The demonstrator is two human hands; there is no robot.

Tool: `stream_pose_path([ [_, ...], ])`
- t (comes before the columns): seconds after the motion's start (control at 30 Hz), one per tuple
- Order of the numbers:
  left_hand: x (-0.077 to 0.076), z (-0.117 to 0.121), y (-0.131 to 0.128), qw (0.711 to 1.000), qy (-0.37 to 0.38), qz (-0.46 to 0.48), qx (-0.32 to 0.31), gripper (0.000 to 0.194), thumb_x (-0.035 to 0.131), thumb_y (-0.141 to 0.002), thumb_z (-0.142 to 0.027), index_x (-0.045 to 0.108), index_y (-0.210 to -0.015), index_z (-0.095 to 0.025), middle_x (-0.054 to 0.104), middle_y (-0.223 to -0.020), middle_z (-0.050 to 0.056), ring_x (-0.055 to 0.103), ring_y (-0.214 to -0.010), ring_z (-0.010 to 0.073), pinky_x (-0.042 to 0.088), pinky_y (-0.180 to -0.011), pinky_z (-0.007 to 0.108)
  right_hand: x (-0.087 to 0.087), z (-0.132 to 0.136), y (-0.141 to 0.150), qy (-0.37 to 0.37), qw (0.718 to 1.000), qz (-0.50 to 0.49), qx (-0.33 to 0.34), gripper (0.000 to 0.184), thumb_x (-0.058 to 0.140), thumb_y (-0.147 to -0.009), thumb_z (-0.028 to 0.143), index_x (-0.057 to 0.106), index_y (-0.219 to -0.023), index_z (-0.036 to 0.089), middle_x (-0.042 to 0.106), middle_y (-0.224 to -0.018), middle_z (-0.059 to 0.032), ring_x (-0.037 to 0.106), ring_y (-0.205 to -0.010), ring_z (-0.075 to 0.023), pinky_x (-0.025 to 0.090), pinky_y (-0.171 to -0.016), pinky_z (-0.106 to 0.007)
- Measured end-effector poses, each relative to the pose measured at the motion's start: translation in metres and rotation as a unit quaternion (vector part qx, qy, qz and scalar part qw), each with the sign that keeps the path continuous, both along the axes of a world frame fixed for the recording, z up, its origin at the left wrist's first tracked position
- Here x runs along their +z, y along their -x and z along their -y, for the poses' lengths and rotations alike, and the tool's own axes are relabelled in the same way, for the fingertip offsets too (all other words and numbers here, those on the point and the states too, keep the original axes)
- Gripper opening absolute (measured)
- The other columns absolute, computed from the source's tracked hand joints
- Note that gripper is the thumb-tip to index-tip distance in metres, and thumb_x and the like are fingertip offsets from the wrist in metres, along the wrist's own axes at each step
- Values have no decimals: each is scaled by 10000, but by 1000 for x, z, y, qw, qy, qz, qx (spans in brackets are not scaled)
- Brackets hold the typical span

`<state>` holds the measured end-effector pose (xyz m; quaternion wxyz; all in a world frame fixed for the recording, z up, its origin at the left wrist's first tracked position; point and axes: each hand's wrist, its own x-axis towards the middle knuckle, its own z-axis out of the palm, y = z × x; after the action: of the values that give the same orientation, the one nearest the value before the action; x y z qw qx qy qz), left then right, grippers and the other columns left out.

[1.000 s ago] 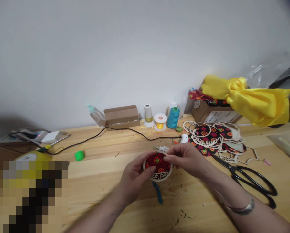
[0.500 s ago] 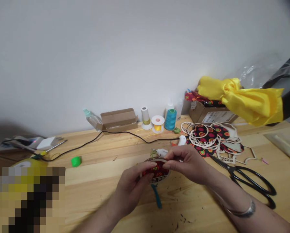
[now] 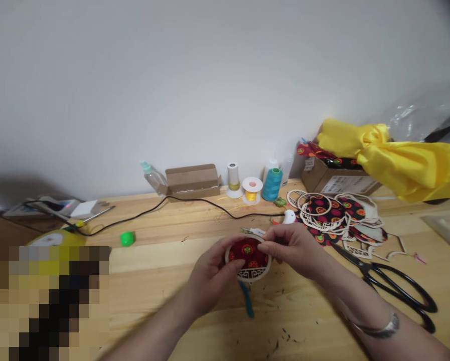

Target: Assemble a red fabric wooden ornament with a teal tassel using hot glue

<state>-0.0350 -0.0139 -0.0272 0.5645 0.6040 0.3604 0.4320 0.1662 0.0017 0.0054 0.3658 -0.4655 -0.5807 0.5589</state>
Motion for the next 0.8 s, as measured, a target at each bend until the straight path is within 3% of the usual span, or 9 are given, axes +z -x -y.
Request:
stream_pose_path([
  [0.23, -5, -3, -5, 983, 126, 131, -27, 502, 680, -770, -177, 530, -1236, -288, 690, -1099, 23, 643, -947, 160, 515, -823, 271, -6, -5, 0, 41, 999, 1, -8, 325, 699, -649, 446, 620, -611, 133, 488, -464, 42, 357, -414, -50, 261, -407, -203],
  [0.53, 18, 6, 4, 968, 189, 148, -74, 467, 636, -813, -200, 515, -1247, -321, 623, -1199, 45, 630, -984, 210, 538, -805, 359, 5, 4, 3, 46, 999, 4, -14, 317, 688, -661, 442, 634, -629, 131, 541, -501, 17, 409, -433, -56, 281, -425, -207],
  [0.63, 26, 14, 11, 970, 186, 129, -84, 465, 613, -830, -193, 495, -1264, -311, 633, -1166, 58, 644, -965, 216, 541, -812, 389, 10, 7, 4, 47, 999, 11, -3, 303, 677, -678, 429, 643, -647, 129, 561, -519, 6, 426, -443, -60, 302, -433, -208],
  [0.8, 34, 26, 18, 988, 131, 79, -30, 368, 600, -833, -173, 571, -1188, -266, 636, -1125, 52, 661, -920, 200, 568, -780, 362, 18, 13, 4, 34, 999, 38, 1, 266, 669, -710, 390, 650, -647, 133, 573, -525, -4, 440, -448, -63, 322, -426, -205],
])
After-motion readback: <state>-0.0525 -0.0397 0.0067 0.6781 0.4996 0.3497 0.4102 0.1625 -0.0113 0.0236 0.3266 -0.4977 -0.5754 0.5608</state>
